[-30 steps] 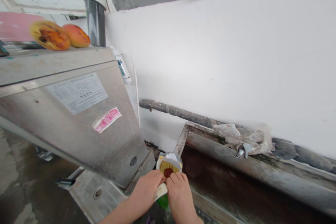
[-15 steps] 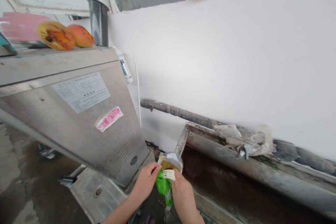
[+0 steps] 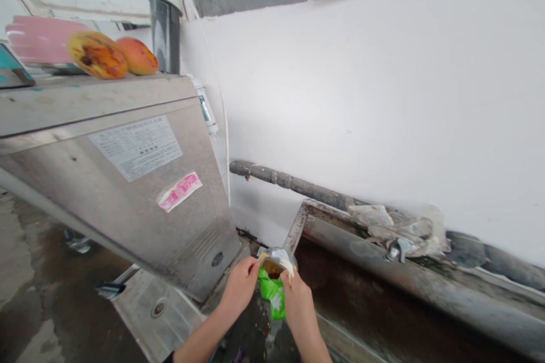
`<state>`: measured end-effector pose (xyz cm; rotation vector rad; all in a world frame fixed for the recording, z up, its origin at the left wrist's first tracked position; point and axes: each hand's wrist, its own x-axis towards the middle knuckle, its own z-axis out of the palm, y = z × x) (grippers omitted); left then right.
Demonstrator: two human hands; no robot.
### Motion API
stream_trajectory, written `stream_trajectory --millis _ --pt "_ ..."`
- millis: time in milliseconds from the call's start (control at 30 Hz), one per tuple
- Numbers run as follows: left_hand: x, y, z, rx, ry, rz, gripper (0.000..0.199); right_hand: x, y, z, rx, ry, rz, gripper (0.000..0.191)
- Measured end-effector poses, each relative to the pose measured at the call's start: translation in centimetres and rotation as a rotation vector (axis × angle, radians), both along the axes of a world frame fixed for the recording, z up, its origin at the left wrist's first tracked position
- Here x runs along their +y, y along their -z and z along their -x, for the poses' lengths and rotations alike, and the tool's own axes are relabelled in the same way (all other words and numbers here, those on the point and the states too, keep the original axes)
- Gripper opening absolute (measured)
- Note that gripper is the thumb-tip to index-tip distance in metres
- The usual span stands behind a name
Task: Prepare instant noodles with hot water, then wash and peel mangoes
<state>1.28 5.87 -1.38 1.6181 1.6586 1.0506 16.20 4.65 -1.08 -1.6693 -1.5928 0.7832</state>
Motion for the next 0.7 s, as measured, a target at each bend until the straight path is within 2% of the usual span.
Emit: stream_trajectory --millis 333,567,700 --pt "0.5 0.8 0.7 -0.009 0.01 -0.013 0.025 0.7 -0.2 -0.1 -0.011 0.072 0.063 0.029" --pt "-0.4 0.2 1.6 -0.021 0.289 -0.129 0.034 0.7 0.4 -0.4 0.151 0.075 0.125 0.023" --pt "-1.2 -0.3 2.0 0.042 0.422 -0.174 0.042 0.2 0.5 0.1 0.499 0.122 0.262 0.021"
